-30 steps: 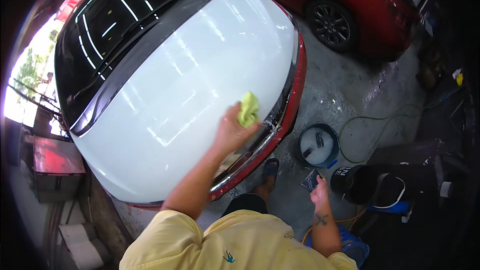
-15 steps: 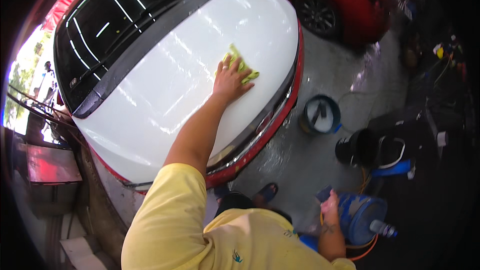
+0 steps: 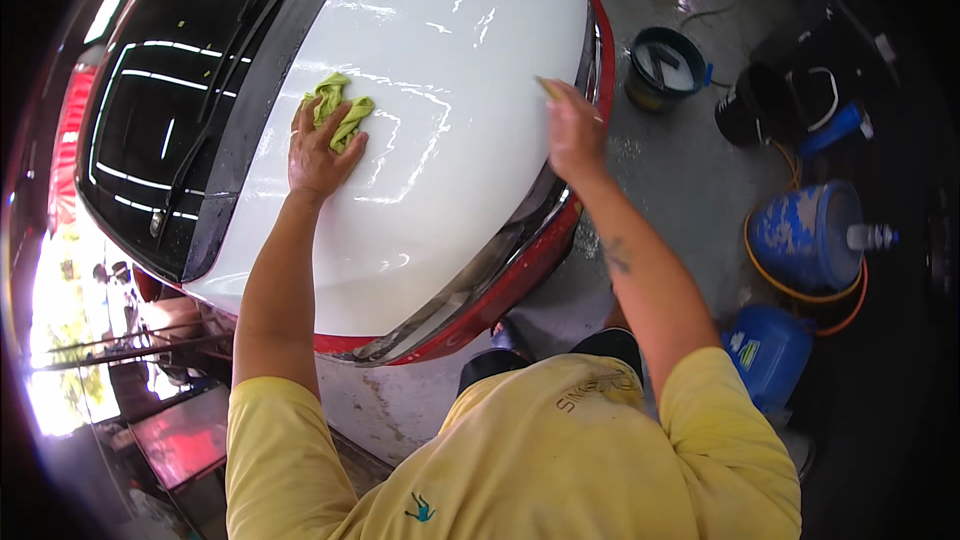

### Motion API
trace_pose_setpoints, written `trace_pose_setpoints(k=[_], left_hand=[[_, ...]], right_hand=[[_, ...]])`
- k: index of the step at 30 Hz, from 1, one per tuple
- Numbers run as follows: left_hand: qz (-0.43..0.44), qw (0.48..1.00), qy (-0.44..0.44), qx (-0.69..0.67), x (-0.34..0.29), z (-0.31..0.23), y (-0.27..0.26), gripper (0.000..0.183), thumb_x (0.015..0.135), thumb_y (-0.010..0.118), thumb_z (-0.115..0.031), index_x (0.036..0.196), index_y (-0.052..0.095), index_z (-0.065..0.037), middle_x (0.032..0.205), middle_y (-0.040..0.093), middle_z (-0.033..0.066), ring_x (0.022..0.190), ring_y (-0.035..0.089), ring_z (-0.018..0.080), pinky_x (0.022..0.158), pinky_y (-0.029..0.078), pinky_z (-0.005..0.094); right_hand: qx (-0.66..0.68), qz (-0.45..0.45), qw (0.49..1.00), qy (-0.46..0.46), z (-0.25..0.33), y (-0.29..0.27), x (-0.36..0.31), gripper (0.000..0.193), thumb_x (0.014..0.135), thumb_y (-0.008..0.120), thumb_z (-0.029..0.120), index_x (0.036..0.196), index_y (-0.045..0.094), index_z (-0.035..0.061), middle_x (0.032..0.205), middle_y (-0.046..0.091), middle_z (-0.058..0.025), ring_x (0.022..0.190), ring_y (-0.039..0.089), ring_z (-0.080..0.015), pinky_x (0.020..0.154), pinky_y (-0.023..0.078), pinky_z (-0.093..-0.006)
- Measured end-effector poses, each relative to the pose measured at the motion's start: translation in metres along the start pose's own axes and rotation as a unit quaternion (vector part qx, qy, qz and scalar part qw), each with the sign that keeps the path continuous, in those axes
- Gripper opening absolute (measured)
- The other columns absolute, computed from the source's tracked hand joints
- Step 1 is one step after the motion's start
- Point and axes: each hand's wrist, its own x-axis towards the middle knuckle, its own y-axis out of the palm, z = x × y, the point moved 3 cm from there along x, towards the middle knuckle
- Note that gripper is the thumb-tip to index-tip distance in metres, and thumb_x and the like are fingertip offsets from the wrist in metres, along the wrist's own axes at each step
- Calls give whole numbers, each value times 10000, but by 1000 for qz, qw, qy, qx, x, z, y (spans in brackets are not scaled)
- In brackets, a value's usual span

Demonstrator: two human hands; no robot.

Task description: The person wet sands the hood of a red and white car using a small black sanding block and a yellow cloth, dipping the tools into a bucket of water and wiping the surface.

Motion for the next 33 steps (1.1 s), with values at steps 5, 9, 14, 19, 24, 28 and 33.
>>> trace_pose_setpoints(k=[5, 9, 14, 19, 24, 28, 33], left_hand=[[5, 999, 47, 12, 15, -6, 12, 549, 899, 837, -457, 1401, 741, -255, 1585, 526, 187, 1503, 448, 457, 1234, 429, 534], [28, 998, 60, 22, 31, -2, 9, 541, 920, 790, -494, 1406, 739, -262, 1605, 517, 185, 1520, 434, 447, 1250, 412, 519], [61, 996, 51, 31, 65, -9, 21, 554, 938, 757, -518, 1432, 727, -270, 1628, 497, 186, 1552, 403, 422, 1253, 413, 512], [74, 996, 30, 33, 81, -11, 36, 571, 944, 748, -539, 1451, 717, -278, 1648, 473, 166, 1564, 393, 398, 1260, 415, 506], [17, 996, 89, 26, 90, -23, 46, 549, 923, 810, -447, 1424, 743, -232, 1581, 535, 206, 1467, 510, 434, 1192, 481, 513], [11, 997, 78, 25, 82, -9, 32, 558, 899, 829, -445, 1411, 750, -238, 1574, 539, 212, 1455, 520, 446, 1189, 483, 521], [15, 998, 67, 18, 89, -11, 39, 538, 903, 823, -456, 1397, 756, -256, 1574, 538, 210, 1478, 494, 443, 1199, 477, 531]], right_hand=[[-128, 98, 986, 48, 52, 80, -93, 839, 1128, 482, 553, 1719, 271, -3, 1778, 262, -279, 1669, 221, -424, 1361, 177, -550], [-85, 203, 974, 57, 142, 86, -215, 949, 1122, 375, 643, 1746, 109, -20, 1797, 96, -332, 1684, 89, -480, 1354, 88, -614], [-129, 218, 966, 52, 118, 88, -211, 944, 1102, 409, 671, 1759, 149, 45, 1817, 147, -259, 1690, 142, -424, 1348, 104, -622], [-159, 172, 970, 58, 7, 90, -37, 942, 1095, 288, 751, 1766, 153, 103, 1841, 121, -167, 1711, 79, -302, 1387, 45, -515], [-144, 110, 971, 158, -62, 95, 77, 942, 1110, 236, 741, 1760, 163, 63, 1830, 161, -194, 1710, 67, -338, 1384, 61, -512], [-146, 199, 968, 46, 82, 105, -90, 985, 1100, 270, 744, 1753, 136, 18, 1838, 83, -215, 1710, 19, -369, 1360, 15, -615], [-71, 242, 967, -35, 112, 87, -180, 965, 1050, 485, 719, 1752, 226, 110, 1822, 216, -172, 1690, 191, -357, 1348, 65, -655]])
